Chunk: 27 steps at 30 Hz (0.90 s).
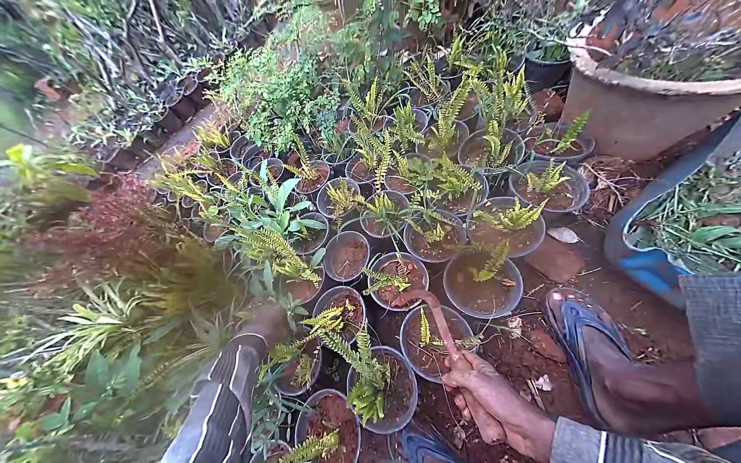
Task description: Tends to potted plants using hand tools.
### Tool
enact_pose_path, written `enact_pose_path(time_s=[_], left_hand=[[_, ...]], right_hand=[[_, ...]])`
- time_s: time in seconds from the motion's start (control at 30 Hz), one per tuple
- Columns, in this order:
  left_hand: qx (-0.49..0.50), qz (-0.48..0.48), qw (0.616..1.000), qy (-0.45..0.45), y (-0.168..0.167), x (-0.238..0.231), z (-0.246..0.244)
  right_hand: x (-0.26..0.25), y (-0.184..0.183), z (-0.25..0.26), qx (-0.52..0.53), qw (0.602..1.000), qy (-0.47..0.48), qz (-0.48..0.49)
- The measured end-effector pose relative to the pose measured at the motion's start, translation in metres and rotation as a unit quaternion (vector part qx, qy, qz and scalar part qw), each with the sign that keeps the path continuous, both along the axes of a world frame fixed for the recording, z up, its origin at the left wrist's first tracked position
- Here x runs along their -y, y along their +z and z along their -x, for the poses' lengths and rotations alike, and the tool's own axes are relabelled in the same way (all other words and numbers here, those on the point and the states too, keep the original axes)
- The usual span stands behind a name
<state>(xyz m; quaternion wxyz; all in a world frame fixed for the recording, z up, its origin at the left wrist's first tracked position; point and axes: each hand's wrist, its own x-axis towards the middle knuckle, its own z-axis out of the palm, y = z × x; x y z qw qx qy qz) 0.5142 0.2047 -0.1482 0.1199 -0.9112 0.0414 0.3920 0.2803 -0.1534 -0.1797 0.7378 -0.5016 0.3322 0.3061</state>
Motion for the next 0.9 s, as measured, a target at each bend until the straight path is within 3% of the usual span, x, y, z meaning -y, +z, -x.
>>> enact_pose_path(time_s=[0.4, 0.6, 0.67, 0.77, 0.83, 0.9], left_hand=[[0.056, 0.128, 0.978, 0.158, 0.0, -0.003, 0.016], [0.056, 0.105, 0.98, 0.16, 0.008, 0.01, 0.018], [0.082, 0.137, 0.966, 0.205, 0.009, 0.001, 0.024], [0.171, 0.265, 0.887, 0.337, 0.001, -0.006, 0.034], [0.245, 0.392, 0.792, 0.399, 0.021, 0.001, 0.032], [0.301, 0.505, 0.691, 0.421, 0.062, 0.007, 0.023]], right_hand=[[-0.006, 0.004, 0.002, 0.012, 0.999, 0.025, 0.031], [-0.007, 0.003, 0.005, 0.021, 0.999, 0.024, 0.033], [-0.007, 0.003, 0.006, 0.019, 0.999, 0.024, 0.031], [-0.007, 0.003, 0.007, 0.02, 0.999, 0.028, 0.033], [-0.007, 0.005, 0.007, 0.024, 0.999, 0.028, 0.033], [-0.007, 0.003, 0.007, 0.024, 0.999, 0.032, 0.033]])
